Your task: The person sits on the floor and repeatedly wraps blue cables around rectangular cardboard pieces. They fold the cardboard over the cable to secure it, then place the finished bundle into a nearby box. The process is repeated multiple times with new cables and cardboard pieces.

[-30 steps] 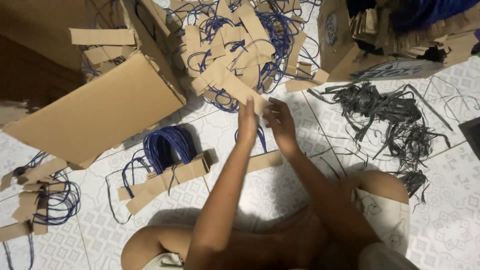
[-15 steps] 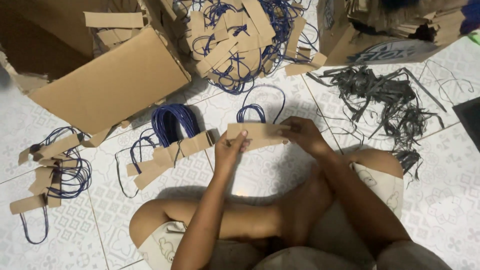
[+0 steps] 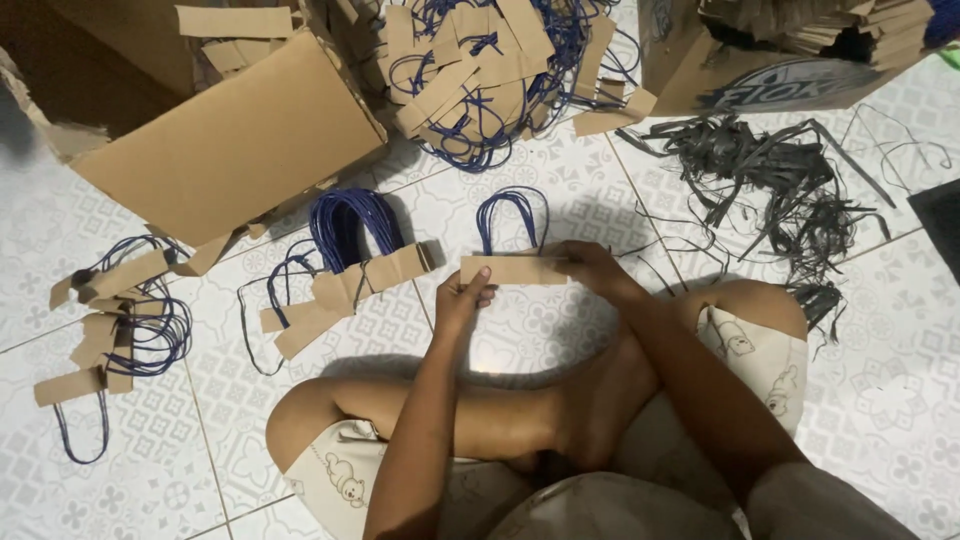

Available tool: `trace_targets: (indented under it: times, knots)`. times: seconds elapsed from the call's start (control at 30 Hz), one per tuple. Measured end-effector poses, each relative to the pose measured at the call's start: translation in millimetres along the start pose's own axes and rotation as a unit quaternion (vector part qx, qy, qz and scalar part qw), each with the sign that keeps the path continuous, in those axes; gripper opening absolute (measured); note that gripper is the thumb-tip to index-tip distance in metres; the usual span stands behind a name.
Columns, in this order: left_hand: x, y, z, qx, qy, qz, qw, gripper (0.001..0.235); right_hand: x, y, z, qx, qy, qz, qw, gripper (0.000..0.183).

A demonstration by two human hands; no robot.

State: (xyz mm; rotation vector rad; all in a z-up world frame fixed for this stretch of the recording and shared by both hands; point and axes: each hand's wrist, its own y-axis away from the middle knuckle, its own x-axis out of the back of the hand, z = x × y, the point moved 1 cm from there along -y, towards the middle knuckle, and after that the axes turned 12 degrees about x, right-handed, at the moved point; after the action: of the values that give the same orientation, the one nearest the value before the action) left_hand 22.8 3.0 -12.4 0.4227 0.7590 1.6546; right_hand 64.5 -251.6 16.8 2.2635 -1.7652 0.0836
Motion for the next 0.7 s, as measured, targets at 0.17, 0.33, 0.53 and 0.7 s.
trace_targets:
  times: [0.17,0.33,0.53,0.7]
  knots:
    - [-3.2,-2.0,-5.0,-0.017,-0.035,-0.031,0.999,0.041,-1.4,-5.1,10.9,-0.002,0.002,0.021,1.000,0.034]
    - [0.2,-8.2,-1.3,-0.029,-0.058,-0.076,0.995,0.041,5.1,-13.3,29.2,-0.066,-0.091,0.020,0.993,0.032]
    - [4.8,-5.6,1.9,-0.031,-0.083,-0.105,0.991,0.041,7.5,-11.6,16.8,-0.076,-0.242,0.032,0.967,0.036]
    - [4.9,1.0,7.0,-0.017,-0.086,-0.104,0.991,0.040,3.3,-5.8,-0.3,-0.094,-0.262,0.029,0.960,0.046]
